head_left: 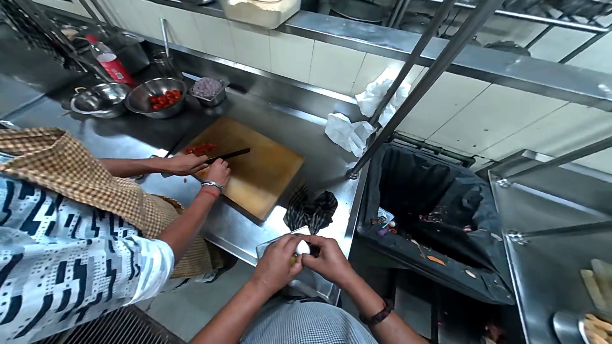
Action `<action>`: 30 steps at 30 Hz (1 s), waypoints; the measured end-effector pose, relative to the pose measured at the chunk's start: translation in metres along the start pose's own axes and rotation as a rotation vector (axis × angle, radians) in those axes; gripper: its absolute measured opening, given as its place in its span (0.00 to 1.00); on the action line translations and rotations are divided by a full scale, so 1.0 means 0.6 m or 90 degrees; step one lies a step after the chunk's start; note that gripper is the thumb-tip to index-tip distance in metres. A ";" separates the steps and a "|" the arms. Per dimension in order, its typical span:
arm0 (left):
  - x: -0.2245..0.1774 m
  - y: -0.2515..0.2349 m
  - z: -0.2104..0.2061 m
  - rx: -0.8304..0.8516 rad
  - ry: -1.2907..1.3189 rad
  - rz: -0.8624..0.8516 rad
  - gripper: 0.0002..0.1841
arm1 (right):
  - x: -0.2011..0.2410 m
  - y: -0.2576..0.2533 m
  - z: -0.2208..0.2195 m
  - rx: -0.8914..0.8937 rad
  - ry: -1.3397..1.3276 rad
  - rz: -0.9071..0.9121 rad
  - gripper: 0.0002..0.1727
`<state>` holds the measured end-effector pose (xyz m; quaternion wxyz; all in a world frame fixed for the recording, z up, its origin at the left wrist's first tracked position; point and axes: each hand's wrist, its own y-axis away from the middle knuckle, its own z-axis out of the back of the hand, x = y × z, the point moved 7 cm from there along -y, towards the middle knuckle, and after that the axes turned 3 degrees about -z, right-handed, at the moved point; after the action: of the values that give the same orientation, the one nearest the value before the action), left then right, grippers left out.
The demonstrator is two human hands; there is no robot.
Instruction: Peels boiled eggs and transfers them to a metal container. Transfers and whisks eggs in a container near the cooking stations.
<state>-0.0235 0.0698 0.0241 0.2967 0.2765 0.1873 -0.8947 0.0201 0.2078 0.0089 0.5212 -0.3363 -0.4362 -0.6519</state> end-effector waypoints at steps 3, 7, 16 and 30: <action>0.002 0.001 -0.004 -0.012 -0.011 -0.001 0.26 | 0.002 0.000 0.000 -0.029 0.042 -0.005 0.25; 0.002 0.005 -0.005 -0.028 -0.024 -0.010 0.28 | 0.002 0.001 -0.001 -0.049 0.079 -0.011 0.26; 0.016 0.012 0.007 -0.074 -0.007 -0.096 0.21 | 0.017 0.013 0.003 -0.064 0.248 0.085 0.26; -0.020 0.024 0.075 -0.173 -0.023 -0.112 0.19 | 0.087 0.040 0.024 -0.157 0.267 0.213 0.23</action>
<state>-0.0232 0.0417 0.0639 0.2551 0.2001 0.3247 -0.8885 0.0310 0.1992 0.0665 0.6555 -0.3224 -0.1744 -0.6603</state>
